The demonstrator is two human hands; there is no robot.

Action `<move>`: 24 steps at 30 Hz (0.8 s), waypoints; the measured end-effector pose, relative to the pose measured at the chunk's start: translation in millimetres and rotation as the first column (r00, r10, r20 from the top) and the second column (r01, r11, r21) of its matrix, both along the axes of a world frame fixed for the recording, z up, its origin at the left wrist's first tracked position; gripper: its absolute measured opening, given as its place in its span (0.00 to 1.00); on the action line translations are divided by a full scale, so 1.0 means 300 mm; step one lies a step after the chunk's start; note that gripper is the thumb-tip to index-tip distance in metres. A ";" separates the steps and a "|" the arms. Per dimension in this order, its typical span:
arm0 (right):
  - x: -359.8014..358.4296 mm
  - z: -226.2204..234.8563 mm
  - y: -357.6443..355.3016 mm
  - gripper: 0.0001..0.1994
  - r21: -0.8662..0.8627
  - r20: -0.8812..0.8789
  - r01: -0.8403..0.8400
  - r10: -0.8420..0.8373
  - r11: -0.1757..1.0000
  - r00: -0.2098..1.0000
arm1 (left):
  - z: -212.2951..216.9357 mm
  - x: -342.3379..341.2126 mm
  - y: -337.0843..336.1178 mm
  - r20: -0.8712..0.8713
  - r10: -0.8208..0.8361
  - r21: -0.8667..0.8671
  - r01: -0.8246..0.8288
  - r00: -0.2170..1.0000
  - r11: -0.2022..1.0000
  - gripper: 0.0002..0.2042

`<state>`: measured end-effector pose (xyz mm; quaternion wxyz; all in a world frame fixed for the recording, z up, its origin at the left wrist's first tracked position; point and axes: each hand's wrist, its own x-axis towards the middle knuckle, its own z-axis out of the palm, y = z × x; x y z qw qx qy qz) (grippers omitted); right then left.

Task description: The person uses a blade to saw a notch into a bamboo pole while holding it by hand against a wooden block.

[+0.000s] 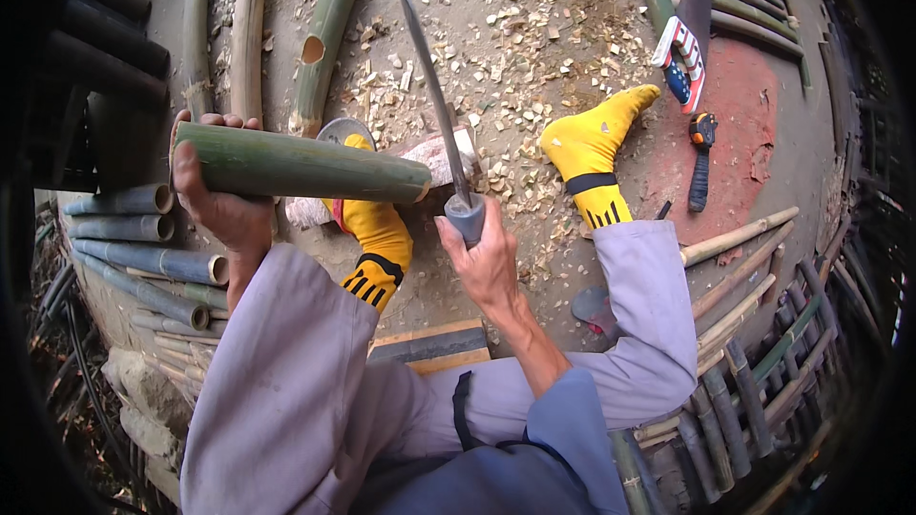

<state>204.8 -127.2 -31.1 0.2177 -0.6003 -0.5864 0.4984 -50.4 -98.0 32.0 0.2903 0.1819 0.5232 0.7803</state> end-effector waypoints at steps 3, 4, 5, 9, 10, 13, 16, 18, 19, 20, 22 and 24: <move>-0.015 0.053 -0.014 0.19 0.274 -0.118 0.019 0.014 0.961 0.993 | 0.001 0.024 -0.015 -0.099 0.028 -0.086 -0.037 0.995 0.996 0.22; -0.020 0.005 -0.031 0.19 0.289 -0.173 0.027 0.025 0.957 0.985 | 0.005 0.029 -0.015 -0.087 0.028 -0.072 -0.034 0.996 0.997 0.21; -0.018 -0.026 -0.032 0.18 0.355 -0.096 -0.021 0.059 0.935 0.994 | 0.007 0.032 -0.013 -0.074 0.028 -0.058 -0.032 0.997 0.998 0.21; -0.009 -0.149 -0.006 0.17 -0.100 0.172 -0.052 0.069 0.994 0.983 | -0.005 0.003 0.009 -0.070 -0.052 -0.031 0.050 0.996 0.998 0.20; -0.016 -0.121 0.006 0.17 -0.137 0.148 -0.062 0.082 0.989 0.986 | -0.007 -0.012 -0.004 -0.036 -0.078 0.001 0.078 0.996 0.997 0.19; -0.029 0.005 0.041 0.18 -0.080 0.081 -0.071 0.077 0.994 0.994 | 0.030 -0.012 -0.003 0.031 0.036 -0.032 -0.035 0.999 0.999 0.20; -0.030 0.104 0.014 0.20 0.219 -0.019 -0.003 0.007 0.976 1.000 | 0.013 0.009 -0.002 -0.124 -0.001 -0.110 -0.012 0.992 0.994 0.20; -0.044 0.072 0.004 0.19 0.378 -0.109 0.031 0.011 0.925 0.994 | -0.004 0.018 -0.009 -0.077 -0.002 -0.068 -0.003 0.997 0.998 0.21; -0.041 0.046 -0.003 0.19 0.454 -0.148 0.055 0.015 0.889 0.989 | -0.006 0.027 -0.008 -0.049 -0.008 -0.045 0.006 0.999 0.999 0.21; -0.038 -0.017 0.014 0.19 0.478 -0.033 -0.046 0.070 0.877 0.997 | 0.002 0.037 -0.003 -0.050 -0.022 -0.030 0.021 0.999 0.999 0.21; -0.026 -0.111 0.030 0.16 -0.006 0.112 -0.040 0.040 0.999 0.993 | 0.008 0.055 0.011 -0.083 0.027 -0.016 -0.028 0.996 0.999 0.22; 0.001 -0.118 0.054 0.17 -0.213 0.107 0.019 0.004 0.977 0.994 | 0.005 0.053 0.017 -0.119 0.035 -0.007 -0.036 0.992 0.999 0.23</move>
